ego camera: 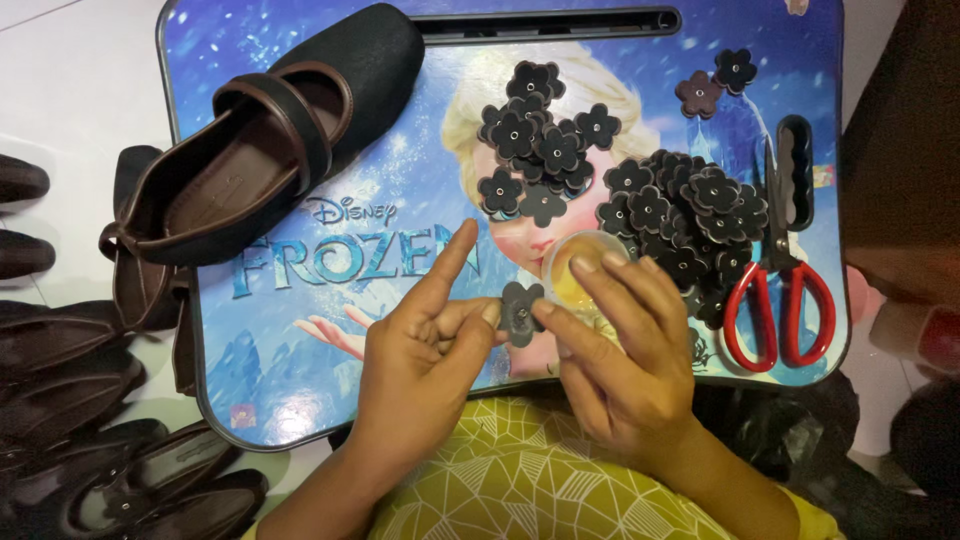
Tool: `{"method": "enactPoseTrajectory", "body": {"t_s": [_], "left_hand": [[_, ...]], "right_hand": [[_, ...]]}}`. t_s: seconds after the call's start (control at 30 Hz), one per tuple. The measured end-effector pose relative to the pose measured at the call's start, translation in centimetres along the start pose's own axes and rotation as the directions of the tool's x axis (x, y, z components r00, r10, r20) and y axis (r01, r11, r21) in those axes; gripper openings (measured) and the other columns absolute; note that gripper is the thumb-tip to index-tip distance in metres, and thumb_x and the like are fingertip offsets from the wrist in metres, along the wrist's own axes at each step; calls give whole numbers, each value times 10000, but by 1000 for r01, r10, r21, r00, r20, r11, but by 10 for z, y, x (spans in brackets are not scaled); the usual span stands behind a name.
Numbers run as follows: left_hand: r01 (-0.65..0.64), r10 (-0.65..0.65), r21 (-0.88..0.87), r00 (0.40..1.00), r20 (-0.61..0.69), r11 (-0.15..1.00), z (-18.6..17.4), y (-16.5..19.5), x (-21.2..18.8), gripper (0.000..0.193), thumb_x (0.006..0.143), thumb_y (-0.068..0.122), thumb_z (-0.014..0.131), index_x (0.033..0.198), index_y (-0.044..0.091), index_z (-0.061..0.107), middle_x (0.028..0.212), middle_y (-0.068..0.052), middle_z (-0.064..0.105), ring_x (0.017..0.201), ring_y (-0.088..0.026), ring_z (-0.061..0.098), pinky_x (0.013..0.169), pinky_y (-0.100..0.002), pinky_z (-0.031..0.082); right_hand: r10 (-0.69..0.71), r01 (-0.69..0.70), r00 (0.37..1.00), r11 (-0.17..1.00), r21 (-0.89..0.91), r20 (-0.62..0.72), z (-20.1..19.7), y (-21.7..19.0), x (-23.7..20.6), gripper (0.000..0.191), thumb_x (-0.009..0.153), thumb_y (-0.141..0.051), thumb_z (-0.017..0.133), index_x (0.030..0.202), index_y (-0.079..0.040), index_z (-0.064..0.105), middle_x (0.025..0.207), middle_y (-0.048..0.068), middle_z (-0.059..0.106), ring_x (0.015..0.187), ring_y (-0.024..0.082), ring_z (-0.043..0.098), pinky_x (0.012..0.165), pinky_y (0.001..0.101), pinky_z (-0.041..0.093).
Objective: The person sits on the floor with a lap tray, dips black fabric flower appliqués into a small container of glue and presses them onto the straps of black Mary Jane shoes, then sets finished shoes aside with other completed pairs.
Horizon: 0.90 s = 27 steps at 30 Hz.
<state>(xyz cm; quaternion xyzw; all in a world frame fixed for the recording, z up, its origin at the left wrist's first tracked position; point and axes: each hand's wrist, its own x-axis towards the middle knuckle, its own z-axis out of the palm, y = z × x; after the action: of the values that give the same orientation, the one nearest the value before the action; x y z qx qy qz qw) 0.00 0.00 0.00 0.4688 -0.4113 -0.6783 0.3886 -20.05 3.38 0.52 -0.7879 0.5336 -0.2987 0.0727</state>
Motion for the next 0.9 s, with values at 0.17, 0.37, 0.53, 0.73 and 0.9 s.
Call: {"method": "enactPoseTrajectory", "body": {"t_s": [0.17,0.37,0.53,0.73,0.9], "left_hand": [[28,-28,-57,1000,3,998,-1,-4,1,715,983,-19,566,1645,82,314,987,-52,768,818,-34,595,748,-197,468],[2,-2,-52,1000,3,999,-5,-5,1,714,984,-25,559,1641,70,295,1004,-71,774,845,-29,623,759,-187,481],[-33,36,-144,999,20,989,-13,-9,4,700,982,-34,532,1628,46,274,1038,-95,774,913,-75,694,869,-239,544],[52,-29,-212,994,106,976,-24,-9,3,728,963,-10,546,1637,42,277,984,-107,759,867,-107,688,847,-272,565],[83,-60,-158,988,143,984,-36,4,2,749,965,71,589,1647,70,277,910,-98,736,824,-110,670,824,-270,562]], "right_hand": [[-156,156,988,988,12,7,0,1,3,425,806,-78,750,1225,-146,751,1437,149,563,1369,375,499,1200,559,344],[-109,109,994,994,-24,2,-2,-3,6,416,801,-58,742,1210,-128,758,1429,159,574,1372,379,499,1199,565,338],[-61,62,998,953,297,-13,-9,-1,10,372,753,-26,701,1106,-140,739,1353,147,622,1337,355,546,1198,543,381],[-130,153,986,954,258,-107,6,2,25,479,791,100,812,1220,-38,651,1118,115,747,1143,339,698,1105,489,499],[-187,215,975,934,285,-123,13,-7,34,546,767,89,857,1236,-41,608,1038,89,745,1066,301,701,1051,465,552]]}}
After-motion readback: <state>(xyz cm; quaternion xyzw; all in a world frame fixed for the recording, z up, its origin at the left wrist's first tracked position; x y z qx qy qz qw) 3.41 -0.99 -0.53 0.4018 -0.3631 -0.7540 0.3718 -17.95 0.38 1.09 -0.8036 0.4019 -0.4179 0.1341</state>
